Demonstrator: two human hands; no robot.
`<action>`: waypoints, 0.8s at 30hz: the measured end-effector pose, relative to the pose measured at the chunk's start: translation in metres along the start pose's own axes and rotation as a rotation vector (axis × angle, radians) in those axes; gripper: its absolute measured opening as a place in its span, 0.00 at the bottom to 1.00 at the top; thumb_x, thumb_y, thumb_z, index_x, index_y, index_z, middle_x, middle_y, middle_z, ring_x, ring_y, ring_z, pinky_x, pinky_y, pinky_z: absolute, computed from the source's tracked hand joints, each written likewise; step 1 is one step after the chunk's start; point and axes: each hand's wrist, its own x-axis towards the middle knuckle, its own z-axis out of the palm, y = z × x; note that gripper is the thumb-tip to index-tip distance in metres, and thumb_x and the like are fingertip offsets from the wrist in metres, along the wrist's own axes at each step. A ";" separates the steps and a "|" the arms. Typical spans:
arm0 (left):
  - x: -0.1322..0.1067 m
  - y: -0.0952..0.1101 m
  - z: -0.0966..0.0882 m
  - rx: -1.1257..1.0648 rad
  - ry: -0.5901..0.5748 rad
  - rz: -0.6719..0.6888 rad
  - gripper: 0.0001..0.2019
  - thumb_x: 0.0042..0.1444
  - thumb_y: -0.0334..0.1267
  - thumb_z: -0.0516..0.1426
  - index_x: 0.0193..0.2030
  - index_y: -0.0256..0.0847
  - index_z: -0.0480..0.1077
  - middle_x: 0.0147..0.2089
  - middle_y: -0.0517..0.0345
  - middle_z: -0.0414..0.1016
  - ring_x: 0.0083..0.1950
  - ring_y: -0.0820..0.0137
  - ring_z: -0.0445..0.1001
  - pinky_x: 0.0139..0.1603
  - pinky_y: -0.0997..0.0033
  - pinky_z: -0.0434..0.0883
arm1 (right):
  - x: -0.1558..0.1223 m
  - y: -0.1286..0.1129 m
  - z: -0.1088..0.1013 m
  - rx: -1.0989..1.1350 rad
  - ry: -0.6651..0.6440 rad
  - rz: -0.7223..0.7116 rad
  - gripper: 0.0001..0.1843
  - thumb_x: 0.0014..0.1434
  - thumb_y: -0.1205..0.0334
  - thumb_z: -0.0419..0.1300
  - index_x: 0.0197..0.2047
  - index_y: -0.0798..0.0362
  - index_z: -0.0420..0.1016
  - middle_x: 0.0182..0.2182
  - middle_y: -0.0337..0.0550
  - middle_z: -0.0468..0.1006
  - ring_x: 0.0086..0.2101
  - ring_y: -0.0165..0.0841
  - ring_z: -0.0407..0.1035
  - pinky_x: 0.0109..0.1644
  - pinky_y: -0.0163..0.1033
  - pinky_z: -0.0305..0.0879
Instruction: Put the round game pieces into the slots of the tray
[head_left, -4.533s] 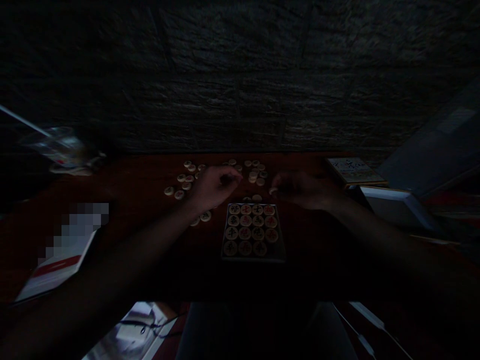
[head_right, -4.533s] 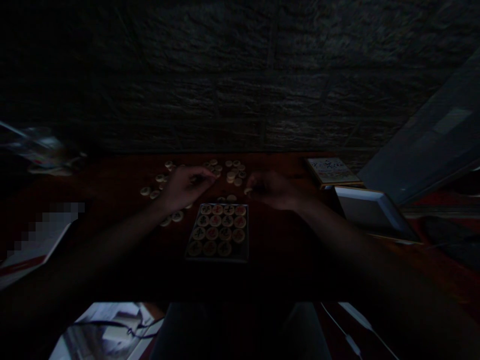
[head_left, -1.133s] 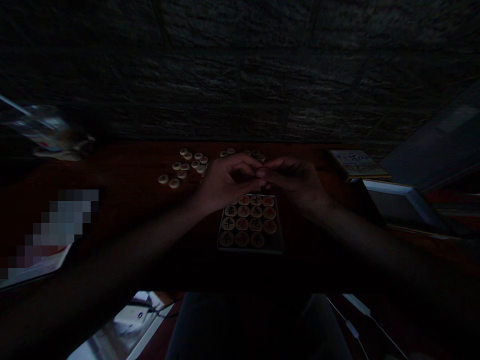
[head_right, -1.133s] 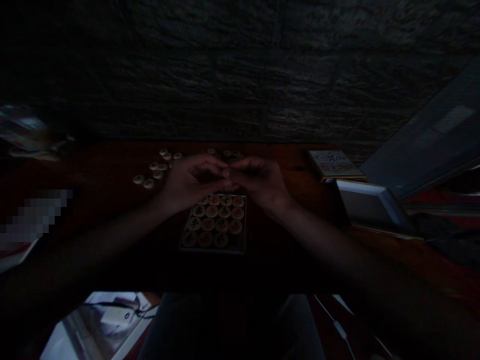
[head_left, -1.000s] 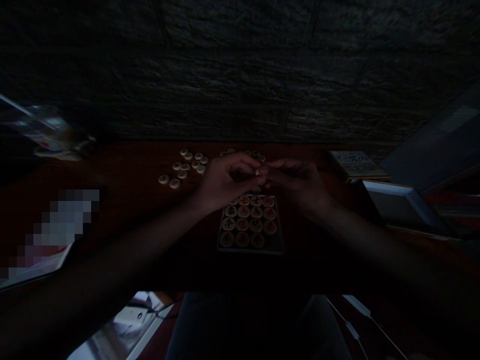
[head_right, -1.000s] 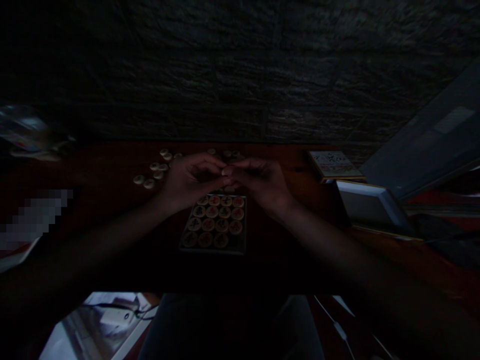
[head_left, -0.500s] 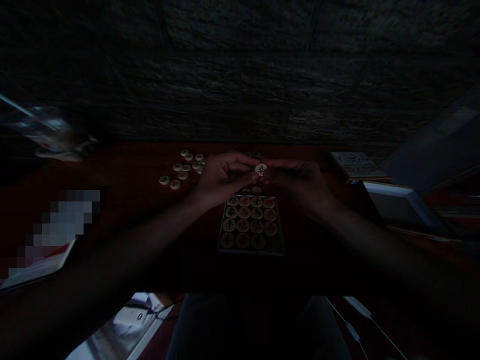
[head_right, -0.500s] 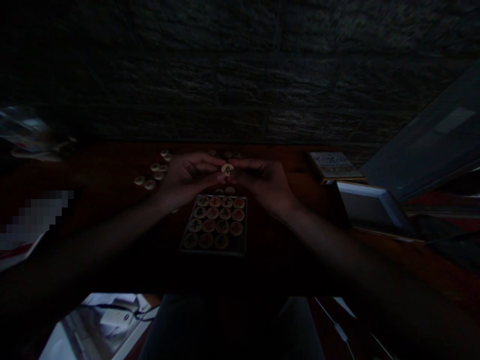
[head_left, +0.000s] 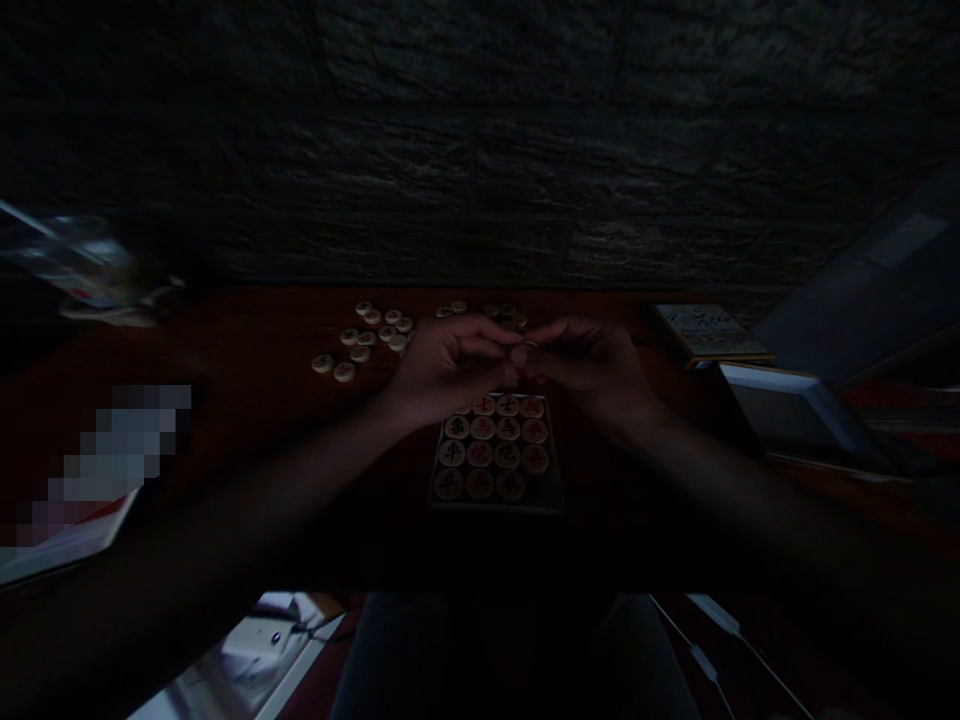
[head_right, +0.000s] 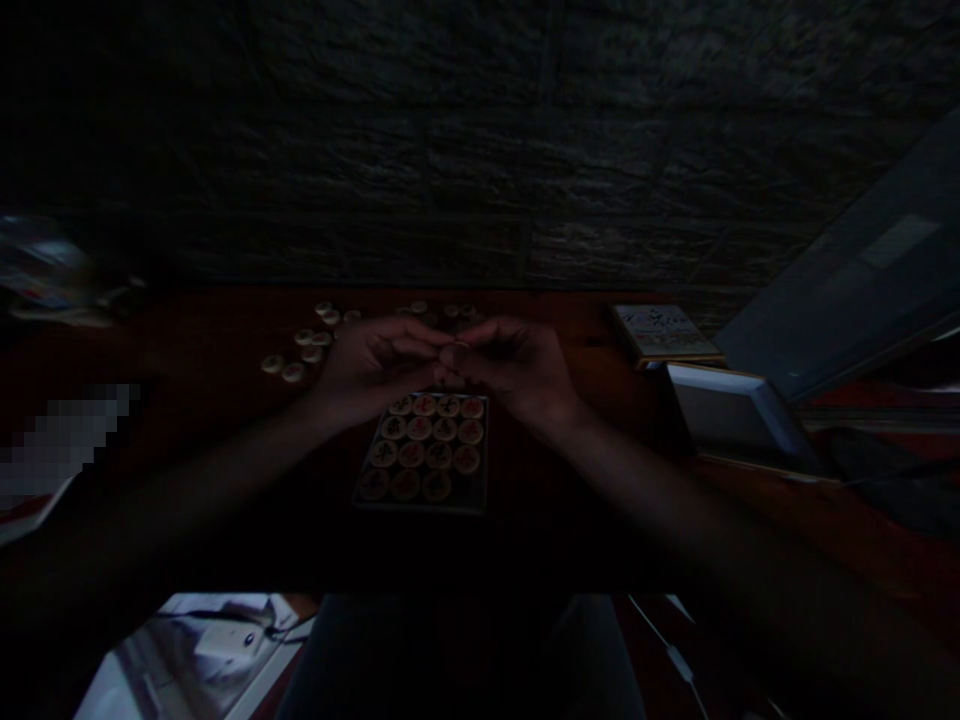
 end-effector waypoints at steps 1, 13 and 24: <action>0.000 0.000 0.000 0.010 0.000 0.005 0.13 0.56 0.39 0.71 0.46 0.40 0.79 0.40 0.52 0.88 0.40 0.62 0.88 0.43 0.65 0.85 | 0.000 0.000 0.000 -0.001 0.005 -0.001 0.19 0.44 0.47 0.81 0.32 0.50 0.85 0.28 0.40 0.85 0.27 0.32 0.76 0.33 0.39 0.73; 0.001 -0.002 0.002 0.018 0.084 -0.019 0.14 0.54 0.41 0.73 0.43 0.40 0.78 0.38 0.52 0.88 0.38 0.62 0.88 0.41 0.66 0.84 | -0.002 -0.007 0.002 0.012 -0.018 0.045 0.17 0.49 0.46 0.78 0.35 0.49 0.88 0.28 0.41 0.85 0.28 0.32 0.77 0.38 0.40 0.75; 0.002 -0.003 -0.002 0.006 0.089 -0.016 0.17 0.51 0.42 0.74 0.45 0.39 0.79 0.39 0.51 0.88 0.39 0.61 0.88 0.41 0.66 0.84 | -0.002 -0.006 0.000 0.050 -0.027 0.056 0.17 0.46 0.56 0.81 0.40 0.46 0.89 0.36 0.39 0.89 0.35 0.35 0.81 0.49 0.45 0.79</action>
